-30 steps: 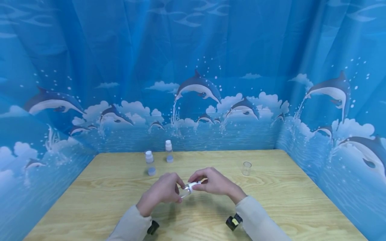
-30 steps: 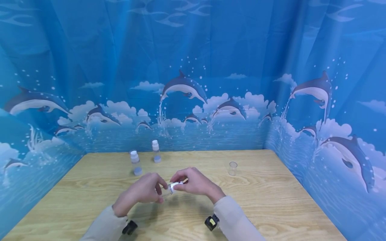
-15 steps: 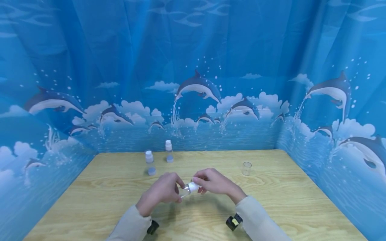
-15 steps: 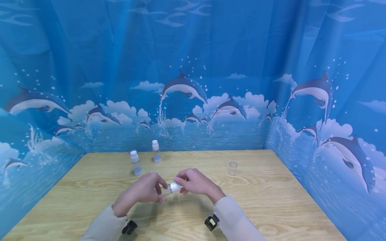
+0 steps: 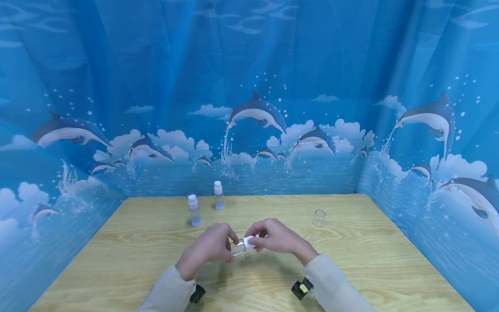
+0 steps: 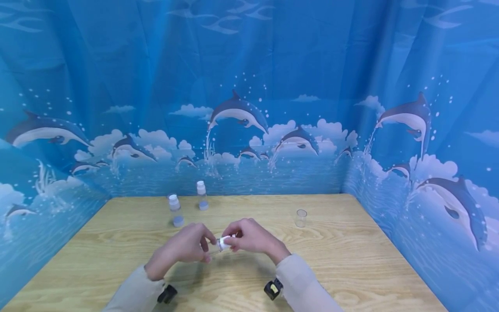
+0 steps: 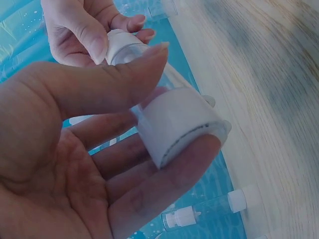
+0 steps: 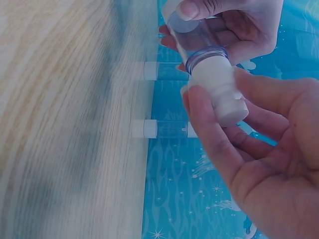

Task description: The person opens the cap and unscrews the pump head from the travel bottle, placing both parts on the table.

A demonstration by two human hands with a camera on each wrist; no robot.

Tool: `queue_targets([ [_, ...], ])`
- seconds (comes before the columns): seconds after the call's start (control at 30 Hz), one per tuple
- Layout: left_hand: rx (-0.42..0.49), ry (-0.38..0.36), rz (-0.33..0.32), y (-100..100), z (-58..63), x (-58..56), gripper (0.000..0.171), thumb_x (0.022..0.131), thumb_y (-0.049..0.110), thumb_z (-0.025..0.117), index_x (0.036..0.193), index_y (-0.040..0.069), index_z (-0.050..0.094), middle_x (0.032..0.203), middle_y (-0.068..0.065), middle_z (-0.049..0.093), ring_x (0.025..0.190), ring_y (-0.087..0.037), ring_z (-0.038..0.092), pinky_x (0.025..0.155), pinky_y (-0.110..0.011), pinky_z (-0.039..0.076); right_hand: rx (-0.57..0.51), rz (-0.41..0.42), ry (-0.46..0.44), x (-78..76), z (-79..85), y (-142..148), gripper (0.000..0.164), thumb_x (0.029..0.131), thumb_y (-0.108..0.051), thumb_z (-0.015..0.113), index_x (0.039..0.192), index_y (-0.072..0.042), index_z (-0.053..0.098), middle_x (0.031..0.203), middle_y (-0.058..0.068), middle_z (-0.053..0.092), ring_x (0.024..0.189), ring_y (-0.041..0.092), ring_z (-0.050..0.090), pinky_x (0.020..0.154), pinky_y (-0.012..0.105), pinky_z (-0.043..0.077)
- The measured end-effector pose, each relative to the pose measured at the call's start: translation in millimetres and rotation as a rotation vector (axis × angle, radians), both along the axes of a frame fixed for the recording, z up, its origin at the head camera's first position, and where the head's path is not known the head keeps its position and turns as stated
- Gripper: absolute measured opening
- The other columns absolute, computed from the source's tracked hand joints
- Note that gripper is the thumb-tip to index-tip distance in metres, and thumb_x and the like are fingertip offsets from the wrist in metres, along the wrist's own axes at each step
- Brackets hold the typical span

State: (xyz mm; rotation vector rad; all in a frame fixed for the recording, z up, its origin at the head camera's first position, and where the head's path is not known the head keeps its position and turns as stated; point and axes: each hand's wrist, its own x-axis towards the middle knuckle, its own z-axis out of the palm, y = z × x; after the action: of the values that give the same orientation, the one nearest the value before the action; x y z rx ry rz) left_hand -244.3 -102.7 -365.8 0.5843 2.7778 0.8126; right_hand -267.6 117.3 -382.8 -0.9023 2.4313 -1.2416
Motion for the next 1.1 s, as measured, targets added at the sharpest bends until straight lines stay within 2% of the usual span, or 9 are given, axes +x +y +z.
queue_targets([
  [0.17,-0.008,0.008,-0.004,-0.2,-0.9,-0.5,0.040,0.069,-0.002,0.089,0.107,0.006,0.079,0.094,-0.010,0.077,0.072,-0.012,0.065,0.063,-0.029,0.058,0.041,0.002,0.077,0.6,1.6,0.7,0.019,0.096,-0.012,0.072,0.115,-0.009,0.075,0.108,0.005,0.076,0.088,0.011,0.070,0.080,0.023,0.061],
  [0.23,-0.010,0.008,-0.006,-0.2,-1.0,-0.7,0.040,0.070,-0.002,0.089,0.107,0.006,0.079,0.094,-0.010,0.077,0.072,-0.012,0.066,0.063,-0.029,0.058,0.045,-0.006,0.084,1.1,2.1,0.3,0.020,0.094,-0.011,0.075,0.114,-0.010,0.075,0.110,0.004,0.076,0.092,0.010,0.068,0.082,0.020,0.059],
  [0.53,-0.005,0.009,-0.010,-0.3,-1.1,-0.3,0.040,0.069,-0.001,0.089,0.107,0.005,0.079,0.094,-0.011,0.077,0.073,-0.012,0.066,0.063,-0.029,0.058,0.038,-0.019,0.110,2.1,2.7,-1.3,0.023,0.089,-0.006,0.079,0.111,-0.009,0.077,0.107,0.003,0.074,0.096,0.015,0.066,0.083,0.022,0.061],
  [0.9,0.002,0.005,-0.007,-1.2,-2.2,-1.1,0.041,0.069,-0.001,0.090,0.107,0.005,0.078,0.095,-0.012,0.077,0.073,-0.013,0.067,0.065,-0.030,0.059,0.036,-0.019,0.102,1.1,1.1,-0.6,0.024,0.089,-0.006,0.078,0.113,-0.009,0.076,0.111,0.005,0.074,0.098,0.015,0.067,0.084,0.024,0.061],
  [1.1,-0.002,0.001,0.006,-1.6,-1.4,-1.6,0.041,0.069,-0.001,0.090,0.108,0.005,0.078,0.097,-0.012,0.078,0.074,-0.013,0.067,0.065,-0.031,0.059,0.026,-0.009,0.101,0.8,0.5,-0.1,0.025,0.093,-0.010,0.075,0.118,-0.006,0.073,0.113,0.008,0.074,0.099,0.017,0.071,0.084,0.023,0.061],
])
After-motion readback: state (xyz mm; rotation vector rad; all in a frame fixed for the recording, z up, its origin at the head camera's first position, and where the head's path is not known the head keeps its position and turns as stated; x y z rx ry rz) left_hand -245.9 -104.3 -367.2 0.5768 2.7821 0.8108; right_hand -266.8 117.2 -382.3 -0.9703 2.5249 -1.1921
